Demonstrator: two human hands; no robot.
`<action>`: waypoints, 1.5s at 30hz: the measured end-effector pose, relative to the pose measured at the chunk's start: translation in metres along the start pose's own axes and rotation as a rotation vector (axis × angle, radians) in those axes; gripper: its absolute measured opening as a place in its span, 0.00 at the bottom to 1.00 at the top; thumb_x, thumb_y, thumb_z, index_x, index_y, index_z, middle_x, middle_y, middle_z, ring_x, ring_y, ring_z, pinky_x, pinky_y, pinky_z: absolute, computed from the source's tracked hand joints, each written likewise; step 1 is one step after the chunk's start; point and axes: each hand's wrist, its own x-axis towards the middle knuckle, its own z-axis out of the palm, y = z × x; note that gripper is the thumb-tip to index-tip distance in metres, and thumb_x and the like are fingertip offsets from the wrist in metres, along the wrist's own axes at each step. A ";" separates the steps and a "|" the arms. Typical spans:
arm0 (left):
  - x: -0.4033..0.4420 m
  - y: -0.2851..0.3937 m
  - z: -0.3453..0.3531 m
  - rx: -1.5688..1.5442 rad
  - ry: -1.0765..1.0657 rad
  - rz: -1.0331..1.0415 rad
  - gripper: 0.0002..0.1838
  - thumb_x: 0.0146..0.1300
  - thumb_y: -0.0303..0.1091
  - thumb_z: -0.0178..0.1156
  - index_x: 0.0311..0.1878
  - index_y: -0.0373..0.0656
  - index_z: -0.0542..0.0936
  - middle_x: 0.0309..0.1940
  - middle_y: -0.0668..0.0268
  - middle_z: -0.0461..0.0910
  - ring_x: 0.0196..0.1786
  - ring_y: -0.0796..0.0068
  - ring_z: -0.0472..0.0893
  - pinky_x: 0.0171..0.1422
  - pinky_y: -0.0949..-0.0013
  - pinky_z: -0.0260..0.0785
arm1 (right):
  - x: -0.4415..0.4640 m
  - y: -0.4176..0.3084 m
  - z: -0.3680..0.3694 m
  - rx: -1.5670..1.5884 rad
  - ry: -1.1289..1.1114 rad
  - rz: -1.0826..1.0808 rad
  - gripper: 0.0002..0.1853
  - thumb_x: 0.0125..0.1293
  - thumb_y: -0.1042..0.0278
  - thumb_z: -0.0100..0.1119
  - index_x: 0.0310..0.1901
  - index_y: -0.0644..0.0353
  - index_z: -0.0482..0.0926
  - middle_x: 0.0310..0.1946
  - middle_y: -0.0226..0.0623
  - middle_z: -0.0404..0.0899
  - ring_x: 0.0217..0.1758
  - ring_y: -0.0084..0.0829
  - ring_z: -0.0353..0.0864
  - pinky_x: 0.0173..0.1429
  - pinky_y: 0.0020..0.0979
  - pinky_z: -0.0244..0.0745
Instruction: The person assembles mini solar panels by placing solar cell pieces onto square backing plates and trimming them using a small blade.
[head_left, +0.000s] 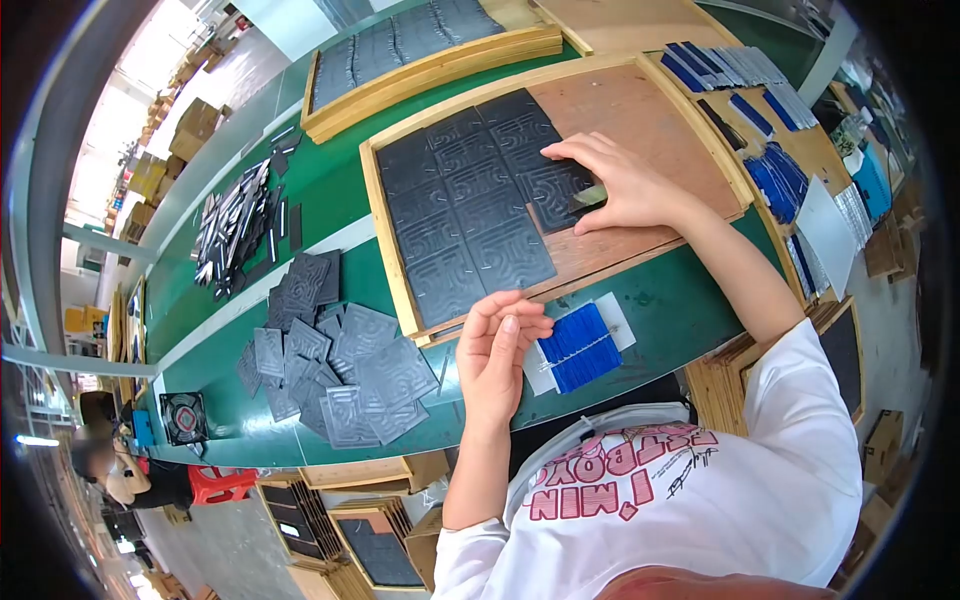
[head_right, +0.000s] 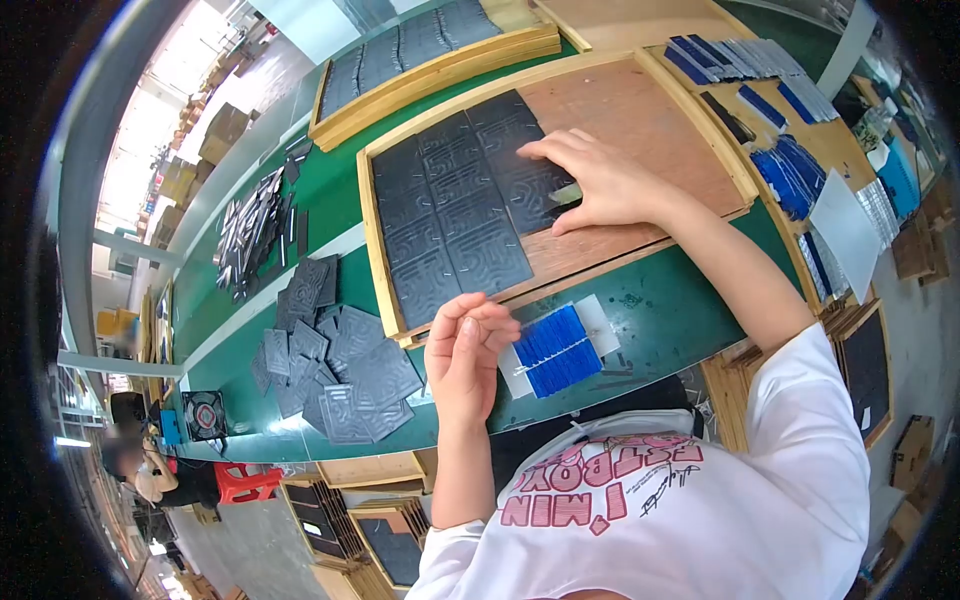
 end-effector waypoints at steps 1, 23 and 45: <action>-0.001 0.000 0.000 0.012 0.000 -0.001 0.14 0.76 0.29 0.52 0.60 0.34 0.73 0.49 0.55 0.83 0.48 0.65 0.85 0.57 0.61 0.78 | 0.000 0.007 0.002 0.022 0.002 -0.007 0.49 0.44 0.60 0.81 0.70 0.55 0.67 0.67 0.41 0.70 0.70 0.44 0.67 0.75 0.43 0.64; -0.053 0.110 -0.083 1.824 0.128 0.099 0.52 0.43 0.32 0.79 0.73 0.44 0.64 0.69 0.54 0.69 0.73 0.49 0.62 0.74 0.46 0.55 | -0.037 -0.052 -0.007 0.269 0.131 0.022 0.42 0.45 0.74 0.79 0.66 0.54 0.74 0.58 0.37 0.82 0.62 0.35 0.78 0.67 0.37 0.72; -0.043 0.035 0.028 -0.441 -0.042 -0.246 0.48 0.69 0.71 0.49 0.82 0.51 0.49 0.72 0.55 0.65 0.74 0.54 0.67 0.71 0.42 0.67 | -0.068 -0.149 0.028 -0.120 0.302 -0.566 0.15 0.52 0.57 0.75 0.36 0.51 0.79 0.29 0.26 0.77 0.26 0.28 0.76 0.27 0.30 0.67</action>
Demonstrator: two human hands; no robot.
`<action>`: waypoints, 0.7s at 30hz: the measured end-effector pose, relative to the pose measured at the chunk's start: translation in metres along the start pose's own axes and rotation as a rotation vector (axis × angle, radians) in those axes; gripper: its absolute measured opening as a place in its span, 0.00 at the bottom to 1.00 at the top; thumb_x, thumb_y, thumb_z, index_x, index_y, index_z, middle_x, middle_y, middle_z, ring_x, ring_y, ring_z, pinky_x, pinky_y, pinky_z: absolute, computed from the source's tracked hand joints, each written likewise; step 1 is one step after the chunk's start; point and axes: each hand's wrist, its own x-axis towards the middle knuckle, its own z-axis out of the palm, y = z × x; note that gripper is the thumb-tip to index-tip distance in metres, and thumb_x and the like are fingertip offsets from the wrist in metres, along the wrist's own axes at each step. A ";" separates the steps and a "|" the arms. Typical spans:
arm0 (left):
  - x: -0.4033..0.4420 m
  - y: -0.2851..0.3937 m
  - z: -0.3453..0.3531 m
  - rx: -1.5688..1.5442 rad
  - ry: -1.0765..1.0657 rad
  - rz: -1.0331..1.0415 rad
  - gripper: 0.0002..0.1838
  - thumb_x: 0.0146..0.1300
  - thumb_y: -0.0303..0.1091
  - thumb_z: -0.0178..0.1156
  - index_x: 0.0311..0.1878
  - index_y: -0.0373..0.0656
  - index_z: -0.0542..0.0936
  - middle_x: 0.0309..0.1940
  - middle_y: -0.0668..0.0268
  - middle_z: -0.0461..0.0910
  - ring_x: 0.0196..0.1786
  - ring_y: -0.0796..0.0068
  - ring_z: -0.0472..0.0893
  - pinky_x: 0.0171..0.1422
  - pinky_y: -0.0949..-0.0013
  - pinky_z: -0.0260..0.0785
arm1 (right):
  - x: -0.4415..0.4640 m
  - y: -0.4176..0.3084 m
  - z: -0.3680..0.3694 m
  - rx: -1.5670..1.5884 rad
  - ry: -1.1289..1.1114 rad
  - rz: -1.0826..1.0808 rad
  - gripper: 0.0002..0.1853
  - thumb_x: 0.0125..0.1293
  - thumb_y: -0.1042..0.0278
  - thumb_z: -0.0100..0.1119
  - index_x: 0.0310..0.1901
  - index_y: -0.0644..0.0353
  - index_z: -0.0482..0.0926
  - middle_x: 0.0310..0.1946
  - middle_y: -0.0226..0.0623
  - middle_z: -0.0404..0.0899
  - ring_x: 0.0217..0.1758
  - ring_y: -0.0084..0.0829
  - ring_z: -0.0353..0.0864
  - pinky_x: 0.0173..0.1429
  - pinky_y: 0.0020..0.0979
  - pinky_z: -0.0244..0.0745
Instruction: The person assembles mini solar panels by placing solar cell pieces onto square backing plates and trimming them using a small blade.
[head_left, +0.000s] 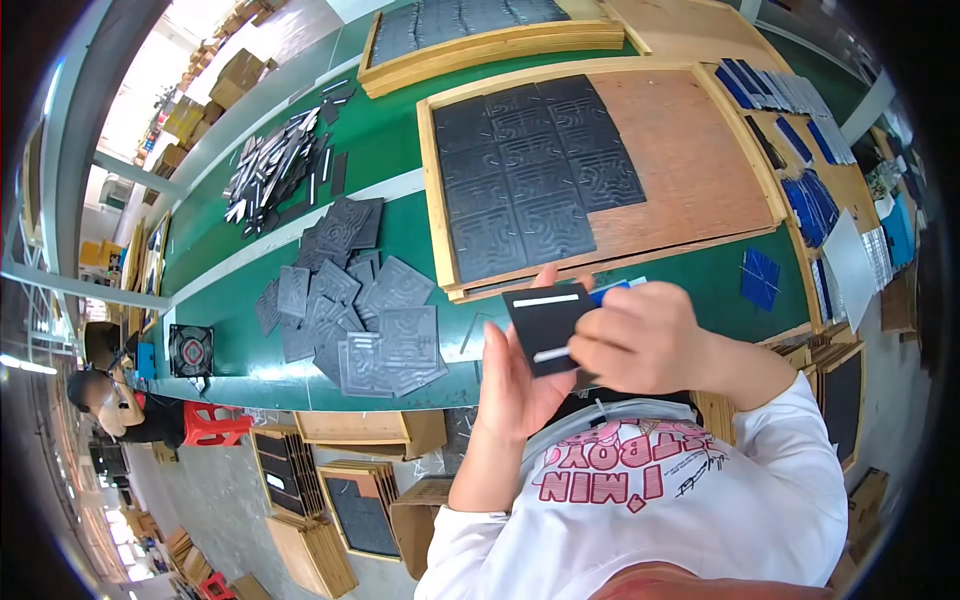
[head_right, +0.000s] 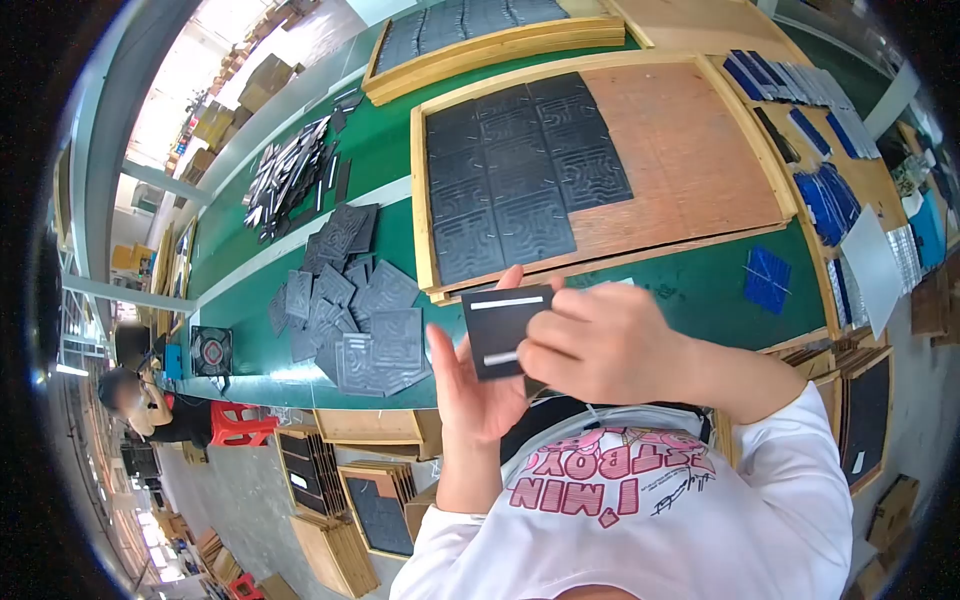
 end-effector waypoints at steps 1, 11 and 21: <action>0.001 0.000 0.002 0.022 0.017 -0.011 0.48 0.70 0.71 0.45 0.82 0.47 0.48 0.71 0.53 0.66 0.73 0.52 0.69 0.70 0.43 0.69 | -0.001 -0.002 0.001 -0.002 -0.081 -0.025 0.16 0.52 0.54 0.74 0.36 0.50 0.79 0.29 0.25 0.77 0.27 0.28 0.77 0.27 0.30 0.68; 0.002 -0.015 0.000 0.203 -0.029 -0.207 0.51 0.71 0.75 0.28 0.66 0.29 0.68 0.56 0.39 0.78 0.57 0.45 0.82 0.56 0.44 0.79 | 0.008 0.045 -0.002 0.143 -0.005 0.102 0.17 0.50 0.53 0.74 0.33 0.51 0.77 0.29 0.27 0.76 0.28 0.33 0.76 0.29 0.33 0.69; 0.009 -0.007 0.012 0.290 0.150 -0.073 0.43 0.75 0.70 0.31 0.70 0.37 0.66 0.58 0.52 0.79 0.60 0.59 0.80 0.65 0.58 0.75 | -0.001 0.020 -0.003 0.222 -0.131 -0.074 0.16 0.50 0.50 0.71 0.31 0.49 0.76 0.28 0.24 0.68 0.29 0.27 0.73 0.27 0.30 0.69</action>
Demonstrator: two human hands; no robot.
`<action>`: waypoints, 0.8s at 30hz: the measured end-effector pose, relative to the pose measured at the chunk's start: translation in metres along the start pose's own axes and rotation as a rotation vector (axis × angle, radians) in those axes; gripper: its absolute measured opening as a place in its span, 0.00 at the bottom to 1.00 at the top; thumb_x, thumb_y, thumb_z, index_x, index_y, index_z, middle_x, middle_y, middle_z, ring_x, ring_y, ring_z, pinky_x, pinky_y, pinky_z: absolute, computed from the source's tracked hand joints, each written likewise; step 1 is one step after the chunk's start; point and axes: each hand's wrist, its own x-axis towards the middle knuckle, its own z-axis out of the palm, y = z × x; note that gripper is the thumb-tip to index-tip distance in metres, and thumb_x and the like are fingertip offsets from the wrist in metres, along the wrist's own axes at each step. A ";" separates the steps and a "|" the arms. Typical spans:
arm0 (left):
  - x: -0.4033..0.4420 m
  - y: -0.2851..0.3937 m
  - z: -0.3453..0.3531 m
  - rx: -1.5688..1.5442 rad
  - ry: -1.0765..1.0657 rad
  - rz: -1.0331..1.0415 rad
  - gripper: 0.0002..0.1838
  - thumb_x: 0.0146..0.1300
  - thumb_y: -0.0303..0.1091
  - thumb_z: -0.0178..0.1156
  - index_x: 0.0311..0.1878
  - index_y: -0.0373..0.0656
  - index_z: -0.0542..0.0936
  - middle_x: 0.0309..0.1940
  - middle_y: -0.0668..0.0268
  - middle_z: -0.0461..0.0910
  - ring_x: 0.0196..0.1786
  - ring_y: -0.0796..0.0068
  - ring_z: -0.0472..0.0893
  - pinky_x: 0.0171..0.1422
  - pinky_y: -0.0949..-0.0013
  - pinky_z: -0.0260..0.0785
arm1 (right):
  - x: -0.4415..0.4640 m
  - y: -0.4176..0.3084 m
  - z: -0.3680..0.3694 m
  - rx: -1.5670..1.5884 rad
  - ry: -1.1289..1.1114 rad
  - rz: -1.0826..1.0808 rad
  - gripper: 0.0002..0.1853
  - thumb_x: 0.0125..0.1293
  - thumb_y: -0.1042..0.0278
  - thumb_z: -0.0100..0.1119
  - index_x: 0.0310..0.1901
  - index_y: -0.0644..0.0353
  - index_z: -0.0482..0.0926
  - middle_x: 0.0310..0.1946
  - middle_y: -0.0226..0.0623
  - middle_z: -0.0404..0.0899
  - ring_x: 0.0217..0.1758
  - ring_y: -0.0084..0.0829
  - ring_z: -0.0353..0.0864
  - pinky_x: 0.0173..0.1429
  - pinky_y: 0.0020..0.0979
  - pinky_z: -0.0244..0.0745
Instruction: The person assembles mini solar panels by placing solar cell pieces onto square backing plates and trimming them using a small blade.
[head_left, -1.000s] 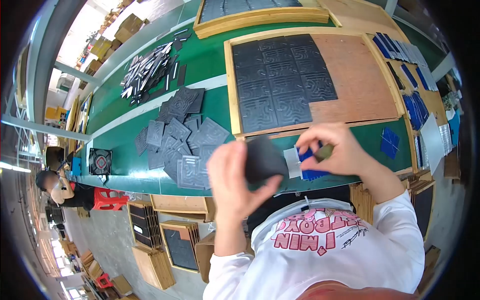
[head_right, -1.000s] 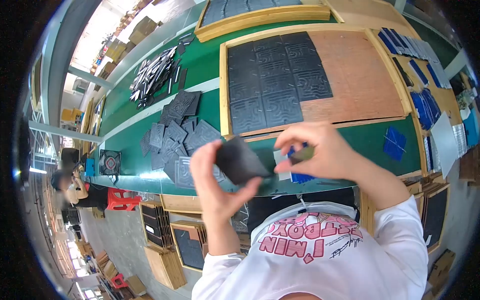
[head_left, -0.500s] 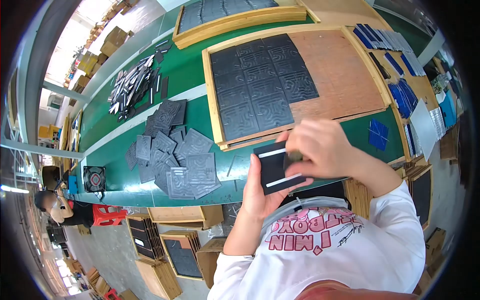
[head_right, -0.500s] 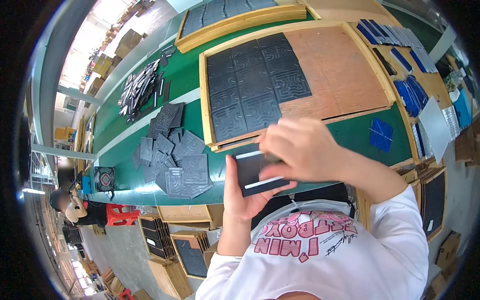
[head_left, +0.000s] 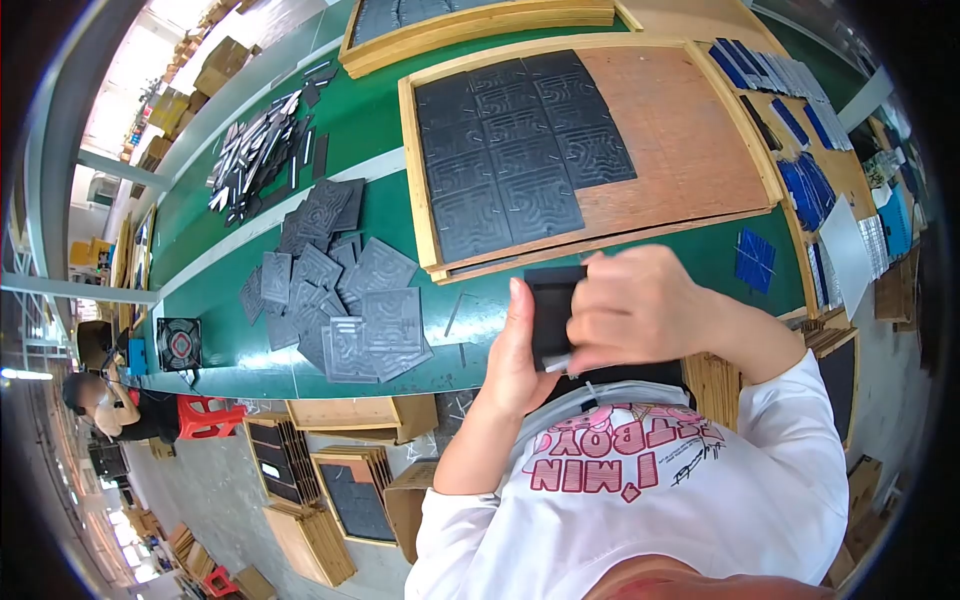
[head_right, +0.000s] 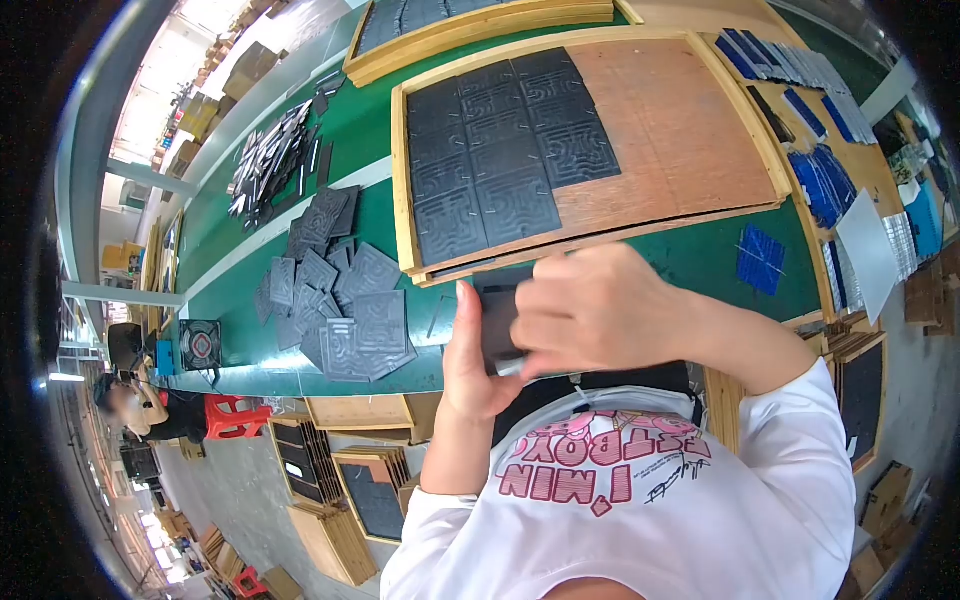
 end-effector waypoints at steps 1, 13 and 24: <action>0.004 0.003 -0.001 -0.027 -0.025 0.009 0.43 0.74 0.70 0.31 0.70 0.38 0.65 0.59 0.52 0.78 0.60 0.59 0.81 0.65 0.58 0.75 | -0.001 -0.006 -0.002 0.039 -0.022 -0.010 0.16 0.50 0.50 0.71 0.31 0.49 0.76 0.28 0.24 0.68 0.30 0.26 0.73 0.27 0.30 0.70; 0.029 0.013 -0.039 -0.304 -0.226 0.171 0.40 0.73 0.53 0.56 0.80 0.53 0.50 0.69 0.40 0.65 0.66 0.27 0.72 0.59 0.35 0.79 | -0.058 0.003 0.007 0.080 -0.020 0.422 0.31 0.46 0.54 0.77 0.55 0.48 0.81 0.49 0.25 0.83 0.53 0.34 0.81 0.41 0.34 0.82; 0.028 0.008 -0.038 -0.153 -0.202 0.228 0.58 0.47 0.10 0.57 0.80 0.60 0.45 0.69 0.44 0.66 0.70 0.25 0.66 0.67 0.31 0.70 | -0.059 0.009 0.004 0.039 -0.169 0.401 0.35 0.43 0.58 0.78 0.59 0.48 0.79 0.59 0.27 0.79 0.64 0.33 0.75 0.40 0.31 0.83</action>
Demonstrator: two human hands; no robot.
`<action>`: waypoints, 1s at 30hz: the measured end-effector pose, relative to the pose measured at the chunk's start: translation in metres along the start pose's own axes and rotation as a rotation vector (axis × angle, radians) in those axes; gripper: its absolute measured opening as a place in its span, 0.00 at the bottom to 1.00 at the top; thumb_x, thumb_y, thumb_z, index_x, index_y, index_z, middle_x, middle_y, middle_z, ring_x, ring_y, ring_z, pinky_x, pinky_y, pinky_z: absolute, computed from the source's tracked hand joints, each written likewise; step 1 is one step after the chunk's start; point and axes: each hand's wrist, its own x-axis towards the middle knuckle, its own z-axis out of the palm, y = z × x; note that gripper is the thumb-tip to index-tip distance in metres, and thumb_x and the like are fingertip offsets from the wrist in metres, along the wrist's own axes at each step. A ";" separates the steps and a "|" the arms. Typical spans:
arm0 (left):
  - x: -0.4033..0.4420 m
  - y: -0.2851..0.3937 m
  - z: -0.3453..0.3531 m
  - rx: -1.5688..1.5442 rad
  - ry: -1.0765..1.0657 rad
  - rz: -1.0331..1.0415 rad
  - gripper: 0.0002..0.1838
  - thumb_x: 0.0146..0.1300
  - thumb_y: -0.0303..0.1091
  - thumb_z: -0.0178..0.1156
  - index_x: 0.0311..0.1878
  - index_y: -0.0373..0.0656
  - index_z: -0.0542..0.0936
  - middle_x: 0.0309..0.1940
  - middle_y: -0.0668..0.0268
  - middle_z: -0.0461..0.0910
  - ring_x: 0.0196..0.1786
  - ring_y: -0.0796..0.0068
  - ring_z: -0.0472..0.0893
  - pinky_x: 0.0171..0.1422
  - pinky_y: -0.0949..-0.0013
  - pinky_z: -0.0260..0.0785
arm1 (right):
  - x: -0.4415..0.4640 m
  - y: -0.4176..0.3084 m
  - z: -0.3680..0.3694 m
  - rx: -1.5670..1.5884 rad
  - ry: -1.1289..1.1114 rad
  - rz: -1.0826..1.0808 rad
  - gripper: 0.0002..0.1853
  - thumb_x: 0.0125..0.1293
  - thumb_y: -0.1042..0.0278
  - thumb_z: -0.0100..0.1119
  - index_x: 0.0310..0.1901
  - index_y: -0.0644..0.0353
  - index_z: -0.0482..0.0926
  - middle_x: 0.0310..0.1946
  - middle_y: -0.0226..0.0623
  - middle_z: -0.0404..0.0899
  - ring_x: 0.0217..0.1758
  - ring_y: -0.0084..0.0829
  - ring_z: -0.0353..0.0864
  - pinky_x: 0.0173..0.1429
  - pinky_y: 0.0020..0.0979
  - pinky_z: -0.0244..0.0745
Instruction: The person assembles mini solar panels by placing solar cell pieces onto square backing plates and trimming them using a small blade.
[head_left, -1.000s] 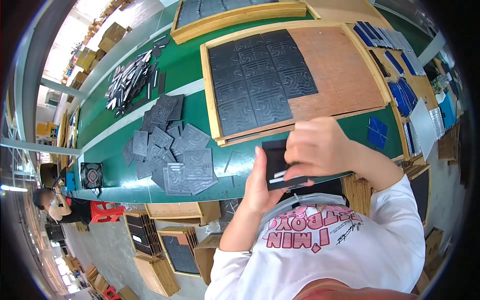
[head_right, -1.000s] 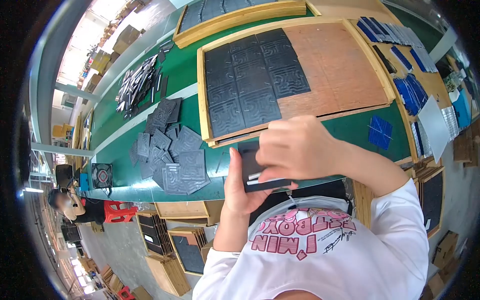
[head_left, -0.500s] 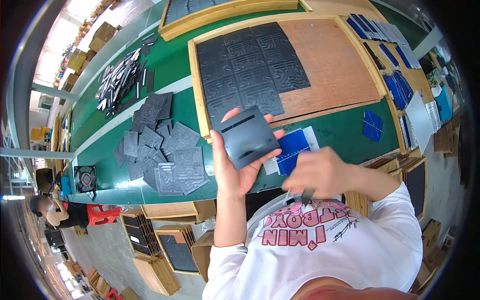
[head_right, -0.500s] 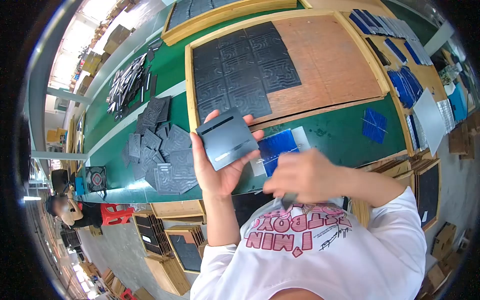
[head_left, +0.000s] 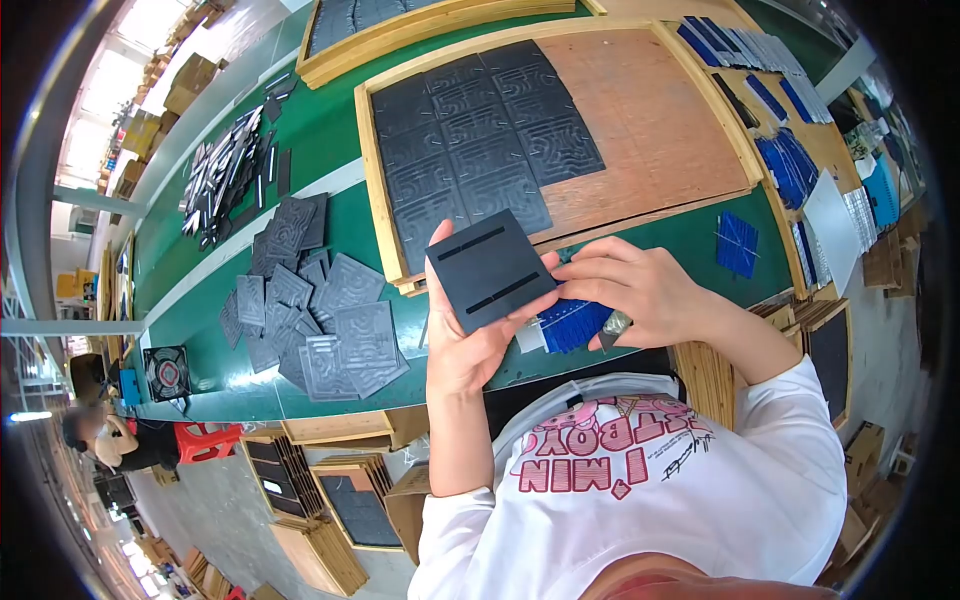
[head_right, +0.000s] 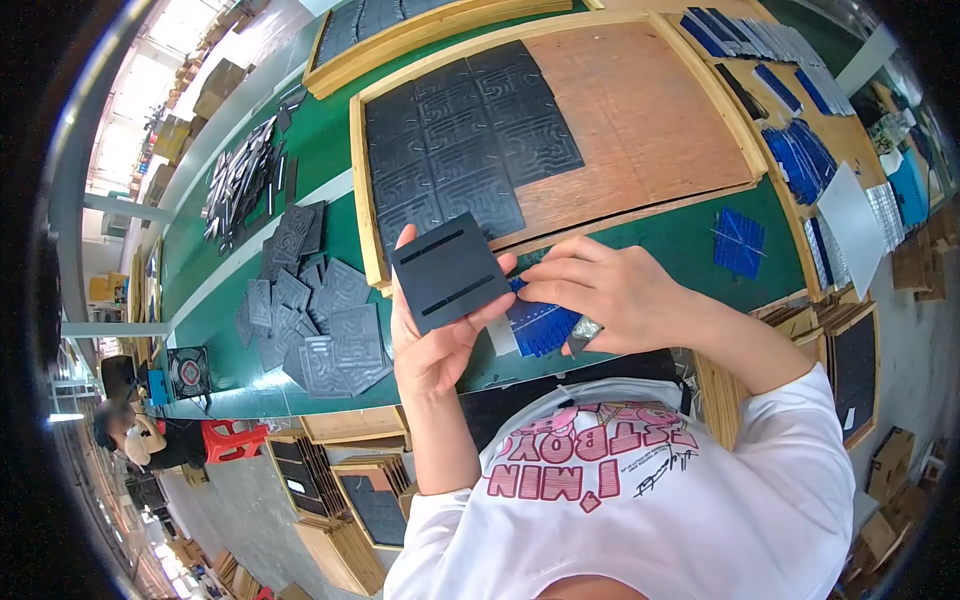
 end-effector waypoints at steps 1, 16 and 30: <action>0.000 0.000 0.001 0.007 0.007 0.006 0.58 0.47 0.10 0.57 0.80 0.60 0.46 0.69 0.44 0.66 0.70 0.26 0.66 0.67 0.32 0.70 | 0.000 0.001 0.000 -0.003 0.001 -0.006 0.35 0.43 0.59 0.78 0.58 0.48 0.79 0.59 0.27 0.79 0.64 0.33 0.75 0.40 0.31 0.83; 0.014 -0.013 0.001 0.291 0.188 0.149 0.56 0.44 0.06 0.57 0.78 0.52 0.52 0.65 0.52 0.70 0.68 0.52 0.74 0.67 0.52 0.73 | 0.015 -0.001 -0.034 0.182 0.153 -0.053 0.37 0.45 0.54 0.80 0.60 0.51 0.78 0.57 0.33 0.80 0.59 0.41 0.79 0.56 0.40 0.80; 0.018 -0.019 0.010 0.461 0.136 0.102 0.58 0.40 0.05 0.57 0.80 0.46 0.51 0.61 0.61 0.72 0.64 0.67 0.76 0.68 0.63 0.73 | 0.053 -0.003 -0.033 0.004 0.275 -0.040 0.39 0.41 0.55 0.79 0.60 0.50 0.78 0.56 0.30 0.81 0.56 0.39 0.80 0.44 0.35 0.82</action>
